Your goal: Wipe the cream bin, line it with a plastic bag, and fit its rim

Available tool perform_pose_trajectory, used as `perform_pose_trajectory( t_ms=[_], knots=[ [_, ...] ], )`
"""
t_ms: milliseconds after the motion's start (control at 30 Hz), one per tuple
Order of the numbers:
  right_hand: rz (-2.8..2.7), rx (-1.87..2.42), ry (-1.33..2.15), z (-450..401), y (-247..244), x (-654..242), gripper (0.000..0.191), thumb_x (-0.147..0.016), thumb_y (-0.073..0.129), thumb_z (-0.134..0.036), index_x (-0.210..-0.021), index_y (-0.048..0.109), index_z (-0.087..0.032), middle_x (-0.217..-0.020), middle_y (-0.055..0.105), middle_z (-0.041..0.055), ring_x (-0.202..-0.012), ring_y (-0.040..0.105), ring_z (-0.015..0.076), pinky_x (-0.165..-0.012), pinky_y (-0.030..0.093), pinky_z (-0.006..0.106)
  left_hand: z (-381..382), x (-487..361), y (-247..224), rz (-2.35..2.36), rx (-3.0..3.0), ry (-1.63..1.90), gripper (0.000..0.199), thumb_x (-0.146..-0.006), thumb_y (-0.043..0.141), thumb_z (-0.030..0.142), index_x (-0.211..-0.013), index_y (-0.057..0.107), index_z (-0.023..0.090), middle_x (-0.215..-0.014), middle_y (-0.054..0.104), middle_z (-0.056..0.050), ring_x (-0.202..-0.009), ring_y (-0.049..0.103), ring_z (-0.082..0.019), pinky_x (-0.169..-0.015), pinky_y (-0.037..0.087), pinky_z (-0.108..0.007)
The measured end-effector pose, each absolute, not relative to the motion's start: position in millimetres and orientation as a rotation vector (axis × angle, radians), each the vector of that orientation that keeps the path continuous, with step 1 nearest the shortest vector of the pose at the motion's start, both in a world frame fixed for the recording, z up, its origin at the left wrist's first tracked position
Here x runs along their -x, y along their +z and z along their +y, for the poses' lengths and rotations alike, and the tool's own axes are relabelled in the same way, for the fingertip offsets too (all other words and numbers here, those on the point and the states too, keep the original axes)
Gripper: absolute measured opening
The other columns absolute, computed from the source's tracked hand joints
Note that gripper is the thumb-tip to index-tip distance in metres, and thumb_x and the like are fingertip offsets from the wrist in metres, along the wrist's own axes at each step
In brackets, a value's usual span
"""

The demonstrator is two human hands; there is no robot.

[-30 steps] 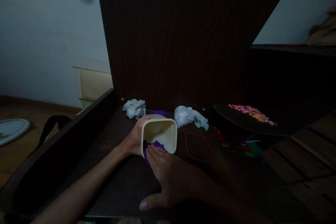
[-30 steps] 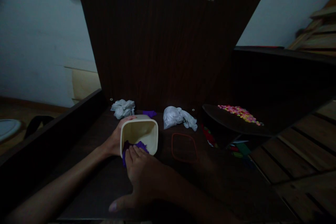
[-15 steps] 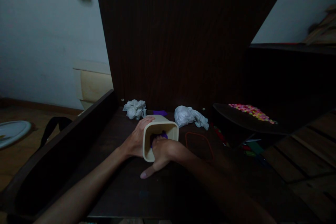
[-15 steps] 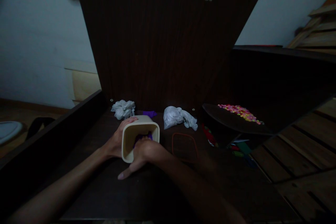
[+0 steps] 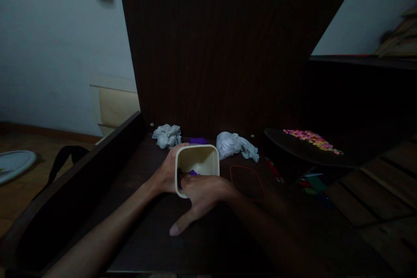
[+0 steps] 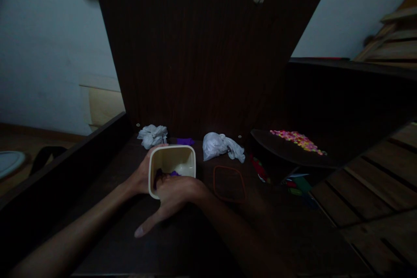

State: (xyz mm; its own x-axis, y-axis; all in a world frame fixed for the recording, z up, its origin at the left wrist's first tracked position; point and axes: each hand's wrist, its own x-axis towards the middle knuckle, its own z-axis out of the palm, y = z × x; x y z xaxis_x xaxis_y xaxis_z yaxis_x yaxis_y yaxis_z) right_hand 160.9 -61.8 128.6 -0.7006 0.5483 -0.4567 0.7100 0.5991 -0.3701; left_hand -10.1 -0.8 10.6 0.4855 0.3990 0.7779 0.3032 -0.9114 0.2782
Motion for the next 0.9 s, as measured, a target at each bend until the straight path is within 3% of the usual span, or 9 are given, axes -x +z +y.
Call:
perform_pose_trajectory(
  t_ms=[100, 200, 300, 467, 567, 667, 767, 900],
  knots=[
    [2.498, -1.057, -0.782, -77.0, 142.6, -172.6, 0.128, -0.067, 0.072, -0.078, -0.159, 0.027, -0.001, -0.161, 0.034, 0.0255, -0.145, 0.041, 0.0399, -0.118, 0.038, 0.044, 0.6, 10.3, 11.2, 0.617, -2.614, 1.414, 0.126, -0.059, 0.091, 0.052, -0.157, 0.018, 0.02, -0.149, 0.044, -0.023, -0.137, 0.048, -0.045, -0.114, 0.043, -0.062],
    [2.457, -1.07, -0.781, -85.4, 150.4, -182.8, 0.123, -0.071, 0.063, -0.084, -0.159, 0.029, -0.003, -0.161, 0.035, 0.0252, -0.144, 0.042, 0.0415, -0.115, 0.041, 0.048, 0.7, 9.4, 13.3, 0.563, -2.622, 1.432, 0.126, -0.059, 0.091, 0.053, -0.157, 0.019, 0.021, -0.148, 0.045, -0.022, -0.136, 0.049, -0.046, -0.112, 0.044, -0.064],
    [2.432, -1.093, -0.748, -86.0, 152.1, -189.0, 0.108, -0.082, 0.044, -0.085, -0.153, 0.042, -0.003, -0.155, 0.045, 0.0266, -0.136, 0.051, 0.0428, -0.106, 0.049, 0.051, -1.7, 8.2, 17.1, 0.538, -2.627, 1.448, 0.12, -0.06, 0.09, 0.053, -0.155, 0.024, 0.021, -0.147, 0.047, -0.021, -0.135, 0.051, -0.046, -0.11, 0.046, -0.065],
    [2.383, -1.14, -0.606, -81.5, 150.6, -182.7, 0.081, -0.1, 0.021, -0.066, -0.128, 0.067, -0.005, -0.125, 0.07, 0.0247, -0.113, 0.069, 0.0381, -0.093, 0.055, 0.051, -4.8, 6.3, 19.8, 0.561, -2.652, 1.427, 0.115, -0.066, 0.086, 0.051, -0.157, 0.021, 0.024, -0.147, 0.046, -0.021, -0.135, 0.05, -0.045, -0.11, 0.047, -0.066],
    [2.324, -1.018, -0.403, -79.9, 151.5, -169.4, 0.052, -0.104, 0.034, -0.04, -0.125, 0.07, -0.009, -0.113, 0.075, 0.0208, -0.102, 0.073, 0.0343, -0.084, 0.058, 0.046, -2.9, 4.9, 18.3, 0.517, -2.67, 1.438, 0.119, -0.065, 0.086, 0.053, -0.158, 0.017, 0.024, -0.147, 0.045, -0.021, -0.135, 0.049, -0.046, -0.109, 0.047, -0.068],
    [2.241, -0.916, -0.212, -76.0, 147.9, -157.7, 0.034, -0.094, 0.051, -0.016, -0.117, 0.075, -0.01, -0.113, 0.076, 0.0194, -0.101, 0.074, 0.0331, -0.083, 0.059, 0.042, -1.4, 3.6, 17.9, 0.475, -2.662, 1.45, 0.125, -0.062, 0.088, 0.054, -0.159, 0.015, 0.022, -0.147, 0.045, -0.023, -0.136, 0.048, -0.048, -0.108, 0.045, -0.07],
    [2.254, -1.063, -0.077, -67.8, 134.6, -154.5, 0.028, -0.089, 0.058, -0.014, -0.106, 0.079, -0.01, -0.111, 0.077, 0.0203, -0.107, 0.073, 0.0353, -0.095, 0.055, 0.046, -1.7, 2.7, 18.9, 0.462, -2.644, 1.425, 0.125, -0.06, 0.09, 0.052, -0.158, 0.018, 0.024, -0.148, 0.046, -0.022, -0.137, 0.048, -0.047, -0.11, 0.044, -0.07],
    [2.329, -1.218, 0.066, -55.7, 111.1, -160.5, 0.027, -0.087, 0.057, -0.009, -0.103, 0.079, -0.004, -0.114, 0.073, 0.0282, -0.118, 0.067, 0.0405, -0.113, 0.039, 0.057, -1.6, 1.3, 18.3, 0.456, -2.638, 1.409, 0.12, -0.062, 0.09, 0.051, -0.157, 0.021, 0.025, -0.148, 0.048, -0.021, -0.137, 0.048, -0.047, -0.11, 0.044, -0.069]
  ],
)
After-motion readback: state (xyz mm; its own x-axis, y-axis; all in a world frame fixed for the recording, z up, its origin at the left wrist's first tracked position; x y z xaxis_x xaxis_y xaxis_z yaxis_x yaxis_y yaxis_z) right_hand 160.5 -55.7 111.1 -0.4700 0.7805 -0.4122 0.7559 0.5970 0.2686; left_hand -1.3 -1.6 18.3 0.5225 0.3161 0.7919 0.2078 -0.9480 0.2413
